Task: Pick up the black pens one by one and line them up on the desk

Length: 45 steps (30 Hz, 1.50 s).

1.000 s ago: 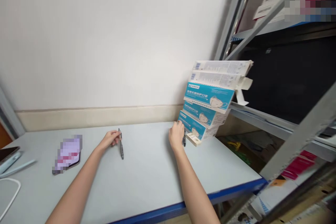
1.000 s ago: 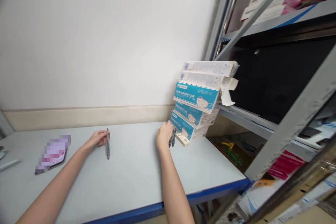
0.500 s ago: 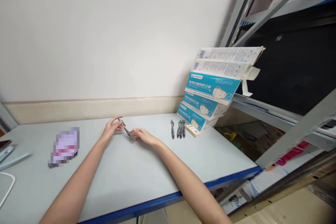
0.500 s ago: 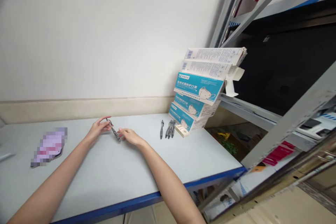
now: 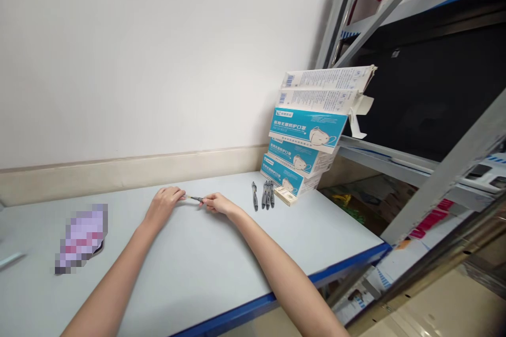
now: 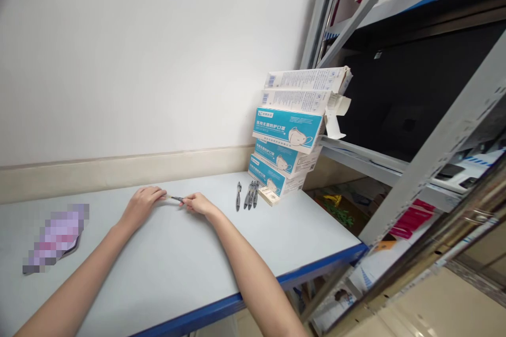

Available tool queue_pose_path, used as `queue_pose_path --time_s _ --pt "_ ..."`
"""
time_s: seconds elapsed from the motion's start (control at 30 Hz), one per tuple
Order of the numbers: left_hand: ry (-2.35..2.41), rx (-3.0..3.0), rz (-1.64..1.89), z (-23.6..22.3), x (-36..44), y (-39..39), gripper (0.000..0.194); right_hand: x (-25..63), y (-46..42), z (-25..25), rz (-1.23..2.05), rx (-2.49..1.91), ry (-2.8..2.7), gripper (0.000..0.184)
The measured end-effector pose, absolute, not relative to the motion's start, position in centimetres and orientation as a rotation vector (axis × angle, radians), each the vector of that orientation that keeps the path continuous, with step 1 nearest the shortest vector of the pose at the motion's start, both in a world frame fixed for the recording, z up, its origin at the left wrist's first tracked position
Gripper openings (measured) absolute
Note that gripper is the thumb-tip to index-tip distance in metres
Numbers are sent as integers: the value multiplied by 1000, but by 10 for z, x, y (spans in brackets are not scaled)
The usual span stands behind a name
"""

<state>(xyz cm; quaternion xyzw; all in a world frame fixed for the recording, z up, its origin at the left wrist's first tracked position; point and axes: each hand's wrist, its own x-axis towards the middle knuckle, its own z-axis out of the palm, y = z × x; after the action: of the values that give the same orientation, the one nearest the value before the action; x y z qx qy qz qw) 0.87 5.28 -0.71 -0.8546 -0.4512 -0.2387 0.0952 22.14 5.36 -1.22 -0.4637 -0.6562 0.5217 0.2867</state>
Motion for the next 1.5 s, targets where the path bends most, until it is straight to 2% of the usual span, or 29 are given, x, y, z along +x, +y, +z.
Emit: queue_pose_path --time_s 0.13,0.2,0.3,0.4,0.5,0.63,0.8,0.97,1.13,1.33,1.43,1.5 --pt "-1306 -2605 -603 -4 16 47 23 232 48 -8 658 -1313 -2062 17" --pt "-1339 -2630 -591 -6 18 46 23 235 45 -6 510 -1289 -2117 21" --pt "-1338 -2629 -592 -10 18 46 23 238 45 -6 614 -1324 -2117 28" --pt "-1340 -2615 -596 -11 19 45 23 240 51 -13 624 -1327 -2086 18" --pt "-1372 -2615 -579 -8 21 41 23 241 59 -22 692 -1247 -2001 37" --pt "-1364 -2637 -512 -6 23 37 24 241 62 -29 939 -1219 -2044 31" --pt "-1385 -2631 -516 -8 22 39 26 244 56 -19 559 -1347 -2066 32" --pt "-1486 -2573 -484 -8 17 39 29 276 51 -5 5 -2031 -1843 32" --pt "-1561 -2534 -420 -3 16 34 29 314 50 -8 -146 -2346 -1732 27" --pt "-1558 -2552 -453 -8 14 37 27 313 49 -13 -307 -2332 -1729 29" --pt "-1528 -2573 -488 -11 14 40 29 293 50 -8 -325 -2042 -1838 29" --pt "-1482 -2586 -496 -11 16 41 30 275 50 -6 -127 -1738 -1992 33"
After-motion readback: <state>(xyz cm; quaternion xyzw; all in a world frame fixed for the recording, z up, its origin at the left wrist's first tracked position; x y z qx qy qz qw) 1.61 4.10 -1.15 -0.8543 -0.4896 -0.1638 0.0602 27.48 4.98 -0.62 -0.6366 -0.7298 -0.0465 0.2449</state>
